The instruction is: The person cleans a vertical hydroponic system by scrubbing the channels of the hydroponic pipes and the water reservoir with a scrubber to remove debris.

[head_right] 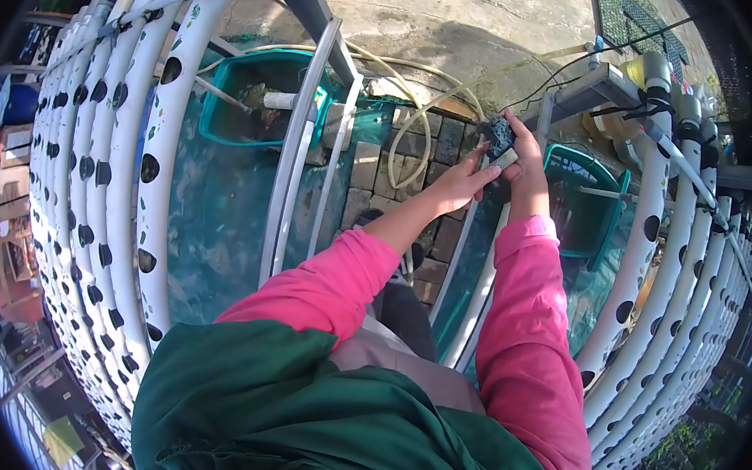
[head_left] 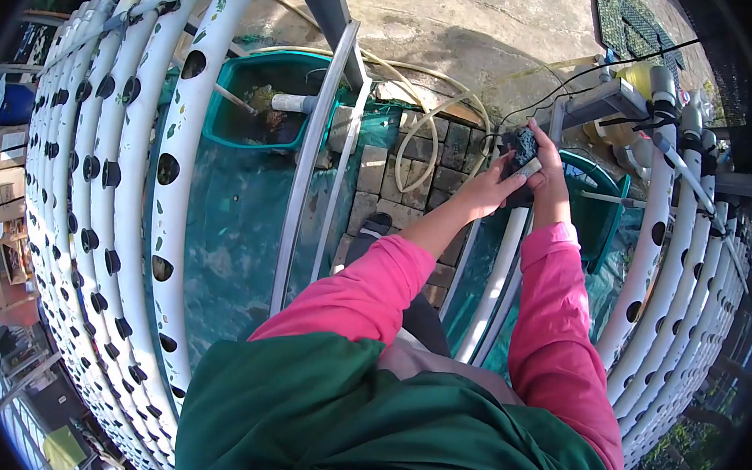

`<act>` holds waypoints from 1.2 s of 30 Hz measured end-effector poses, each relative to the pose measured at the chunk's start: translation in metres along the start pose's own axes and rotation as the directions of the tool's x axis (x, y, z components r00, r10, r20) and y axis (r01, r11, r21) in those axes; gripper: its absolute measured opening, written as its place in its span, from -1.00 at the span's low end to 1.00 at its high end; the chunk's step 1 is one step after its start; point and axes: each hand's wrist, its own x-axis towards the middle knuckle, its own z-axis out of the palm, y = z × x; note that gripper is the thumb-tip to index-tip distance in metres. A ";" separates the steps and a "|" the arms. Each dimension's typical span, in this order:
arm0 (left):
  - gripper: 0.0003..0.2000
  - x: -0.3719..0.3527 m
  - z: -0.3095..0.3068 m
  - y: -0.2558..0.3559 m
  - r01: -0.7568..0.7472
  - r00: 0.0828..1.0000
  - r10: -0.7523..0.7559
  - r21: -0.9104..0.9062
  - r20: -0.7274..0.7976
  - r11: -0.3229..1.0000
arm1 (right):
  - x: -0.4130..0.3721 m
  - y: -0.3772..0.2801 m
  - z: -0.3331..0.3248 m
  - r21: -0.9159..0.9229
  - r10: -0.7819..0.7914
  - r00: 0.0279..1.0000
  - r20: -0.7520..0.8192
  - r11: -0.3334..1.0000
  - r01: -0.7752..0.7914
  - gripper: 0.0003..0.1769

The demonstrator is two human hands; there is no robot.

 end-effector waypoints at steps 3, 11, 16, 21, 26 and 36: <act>-0.24 -0.013 -0.003 0.020 -0.004 0.999 0.002 0.049 0.053 0.999 | -0.015 -0.004 0.004 -0.018 -0.081 0.997 0.015 0.997 0.081 -0.74; -0.36 -0.035 0.008 0.086 -0.003 0.965 -0.032 0.131 0.262 0.991 | -0.079 -0.041 0.041 0.065 -0.232 0.973 0.023 0.971 0.230 -0.78; -0.40 -0.040 0.038 0.110 -0.015 0.882 -0.038 0.107 0.470 0.994 | -0.135 -0.067 0.045 0.051 -0.344 0.937 -0.066 0.936 0.348 -0.76; -0.42 -0.052 0.093 0.141 -0.005 0.728 -0.079 0.120 0.681 0.993 | -0.208 -0.090 0.023 0.069 -0.525 0.832 -0.182 0.837 0.543 -0.73; -0.43 -0.065 0.171 0.166 -0.070 0.523 -0.138 0.204 0.841 0.977 | -0.300 -0.108 -0.035 0.113 -0.672 0.689 -0.272 0.689 0.716 -0.69; -0.43 -0.070 0.279 0.159 -0.237 0.320 -0.376 0.458 0.870 0.857 | -0.379 -0.084 -0.132 0.229 -0.622 0.493 -0.609 0.457 0.860 -0.77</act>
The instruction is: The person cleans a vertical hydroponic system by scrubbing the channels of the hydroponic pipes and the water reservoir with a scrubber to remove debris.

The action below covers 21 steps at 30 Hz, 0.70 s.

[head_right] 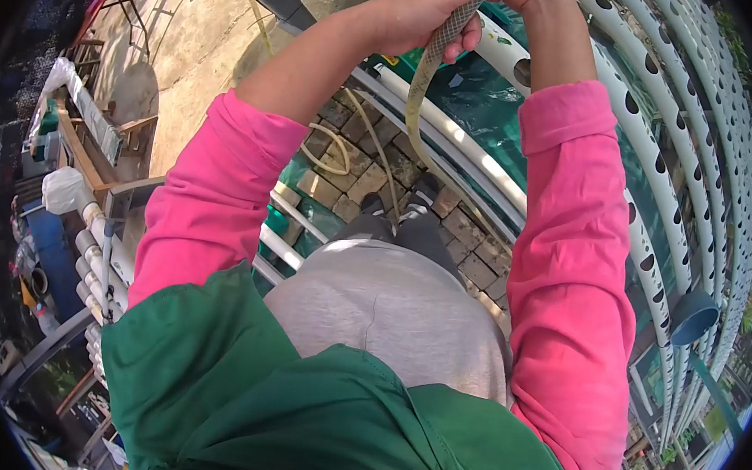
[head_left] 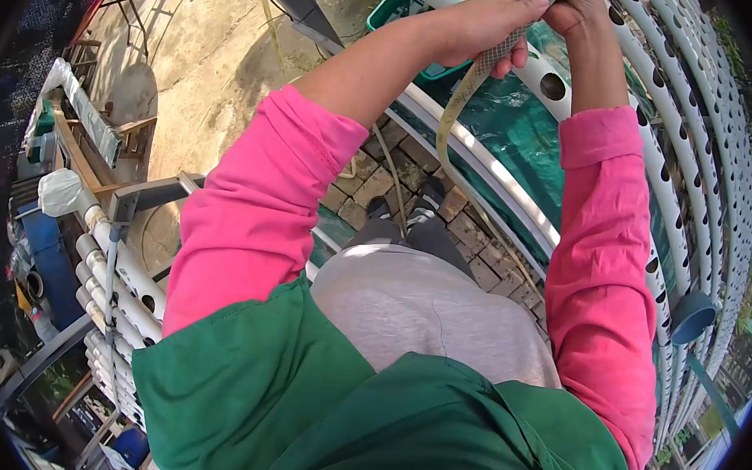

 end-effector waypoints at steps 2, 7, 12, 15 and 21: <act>-0.42 0.013 0.007 -0.005 0.023 0.999 -0.022 0.018 -0.031 1.000 | 0.007 -0.001 -0.015 0.041 0.031 0.999 0.005 0.999 -0.032 -0.76; -0.50 0.050 0.015 -0.015 0.031 0.991 -0.045 -0.112 -0.127 0.993 | 0.020 0.007 -0.036 0.125 -0.131 0.967 -0.220 0.979 0.162 -0.80; -0.57 0.076 0.014 -0.021 0.031 0.971 -0.079 -0.210 -0.224 0.977 | 0.024 0.014 -0.043 -0.102 -0.424 0.875 -0.234 0.906 0.411 -0.80; -0.60 0.075 0.008 -0.026 0.033 0.978 -0.086 -0.271 -0.189 0.962 | 0.022 0.027 -0.036 -0.356 -0.584 0.801 -0.131 0.782 0.512 -0.78; -0.59 0.032 -0.029 -0.054 0.033 0.998 -0.048 -0.403 -0.028 0.914 | 0.014 0.060 -0.024 -0.461 -0.273 0.961 -0.036 0.858 0.226 -0.70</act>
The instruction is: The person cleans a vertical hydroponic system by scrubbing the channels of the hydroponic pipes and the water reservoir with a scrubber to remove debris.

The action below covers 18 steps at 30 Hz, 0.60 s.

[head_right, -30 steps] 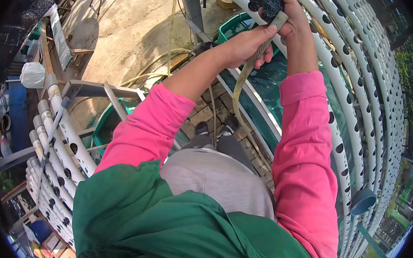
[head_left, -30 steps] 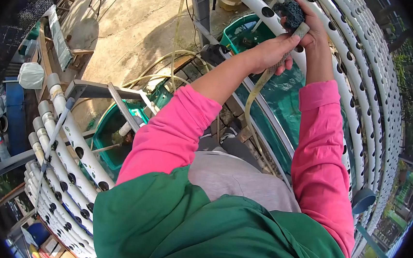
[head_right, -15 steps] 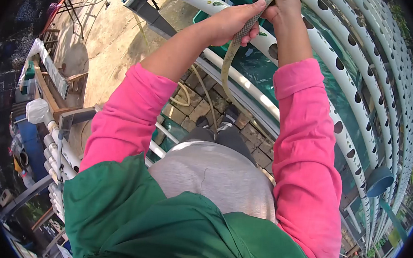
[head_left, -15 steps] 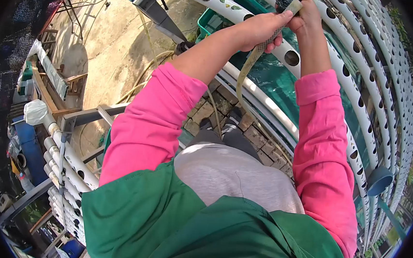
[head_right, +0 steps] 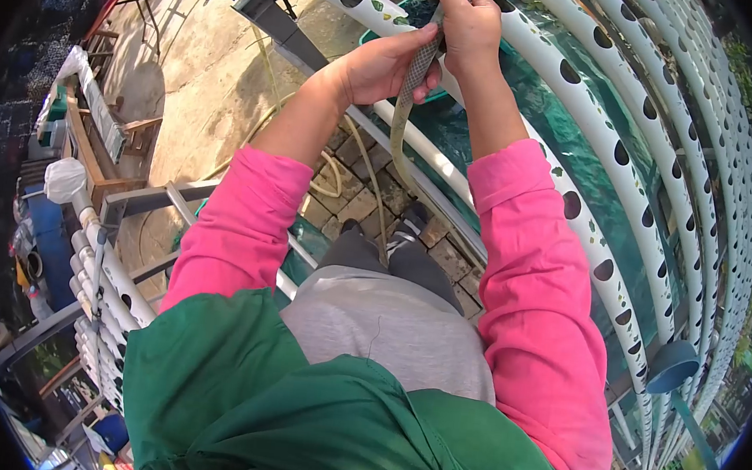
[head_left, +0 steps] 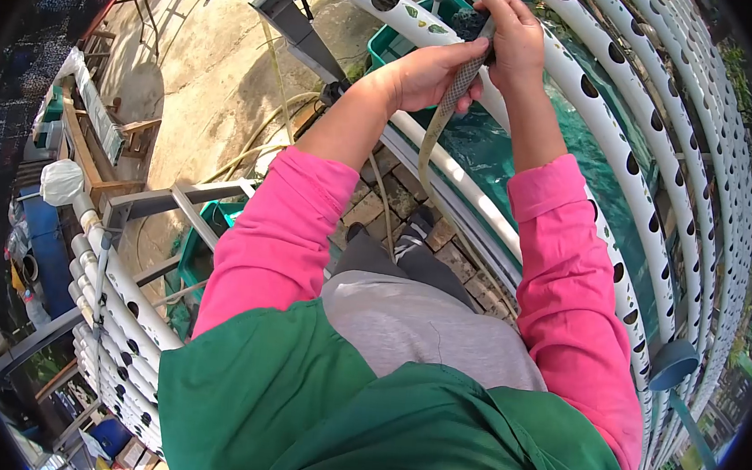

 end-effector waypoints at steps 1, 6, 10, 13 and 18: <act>-0.55 -0.011 -0.013 -0.006 -0.007 1.000 0.007 -0.013 0.001 1.000 | -0.015 -0.006 0.017 0.022 -0.029 0.995 0.091 0.999 0.028 -0.75; -0.52 -0.077 -0.068 -0.047 -0.040 0.998 0.033 -0.147 -0.050 0.988 | -0.049 0.032 0.088 -0.061 0.005 0.938 0.348 0.998 0.018 -0.76; -0.59 -0.122 -0.106 -0.094 -0.148 0.955 0.057 -0.301 -0.291 0.942 | -0.075 0.084 0.137 -0.045 0.172 0.924 0.341 0.985 -0.167 -0.73; -0.60 -0.147 -0.132 -0.129 -0.207 0.908 0.065 -0.308 -0.415 0.929 | -0.095 0.135 0.162 -0.164 0.274 0.911 0.308 0.959 -0.233 -0.69; -0.63 -0.170 -0.168 -0.182 -0.189 0.799 -0.045 -0.322 -0.599 0.928 | -0.108 0.219 0.186 -0.229 0.355 0.883 0.306 0.928 -0.294 -0.74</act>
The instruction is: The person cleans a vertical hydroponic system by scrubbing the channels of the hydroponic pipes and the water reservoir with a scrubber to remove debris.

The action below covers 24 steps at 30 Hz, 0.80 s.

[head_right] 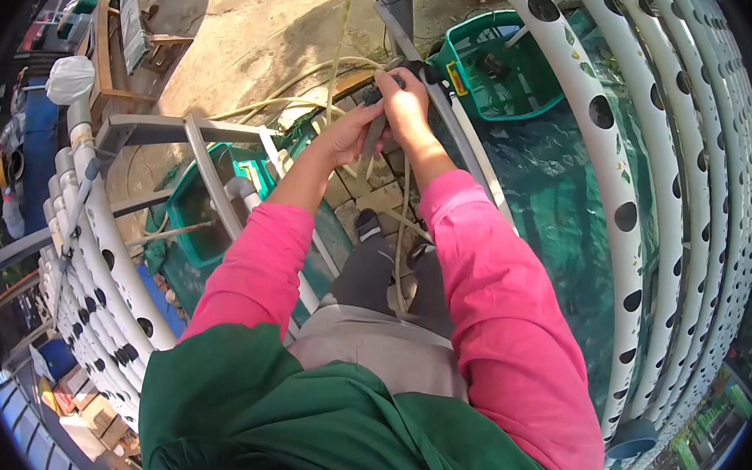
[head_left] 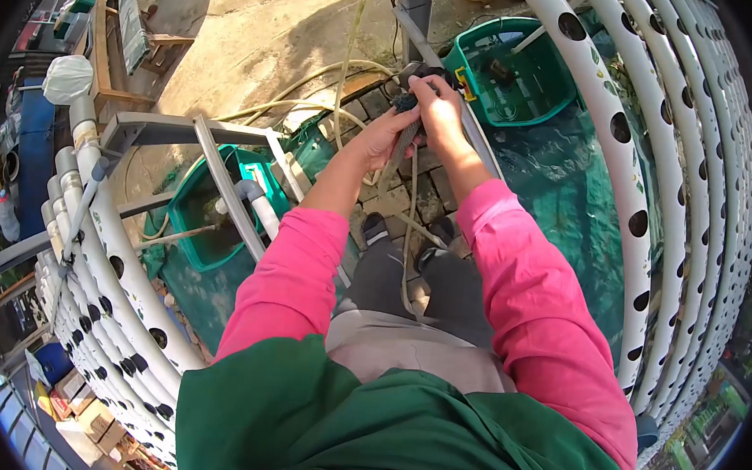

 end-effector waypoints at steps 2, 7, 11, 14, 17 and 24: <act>-0.64 0.006 -0.023 -0.007 -0.016 0.999 0.015 -0.011 -0.049 1.000 | 0.021 0.028 0.013 -0.042 0.005 1.000 0.005 0.999 -0.005 -0.74; -0.65 0.029 -0.079 -0.045 -0.086 0.977 0.088 0.018 -0.193 0.996 | 0.056 0.092 0.035 -0.086 0.048 0.988 0.145 0.996 -0.036 -0.74; -0.63 0.042 -0.111 -0.070 -0.089 0.951 0.115 0.104 -0.288 0.991 | 0.065 0.126 0.045 -0.044 0.075 0.973 0.220 0.997 -0.066 -0.75; -0.61 0.042 -0.127 -0.078 -0.076 0.953 0.114 0.143 -0.281 0.987 | 0.075 0.149 0.052 -0.124 0.107 0.968 0.227 0.989 -0.080 -0.74; -0.59 0.044 -0.145 -0.094 -0.089 0.943 0.144 0.187 -0.301 0.978 | 0.086 0.185 0.058 -0.104 0.122 0.955 0.269 0.990 -0.097 -0.74; -0.57 0.036 -0.179 -0.142 -0.019 0.933 0.087 0.194 -0.349 0.981 | 0.070 0.248 0.059 -0.206 0.196 0.956 0.220 0.967 -0.151 -0.71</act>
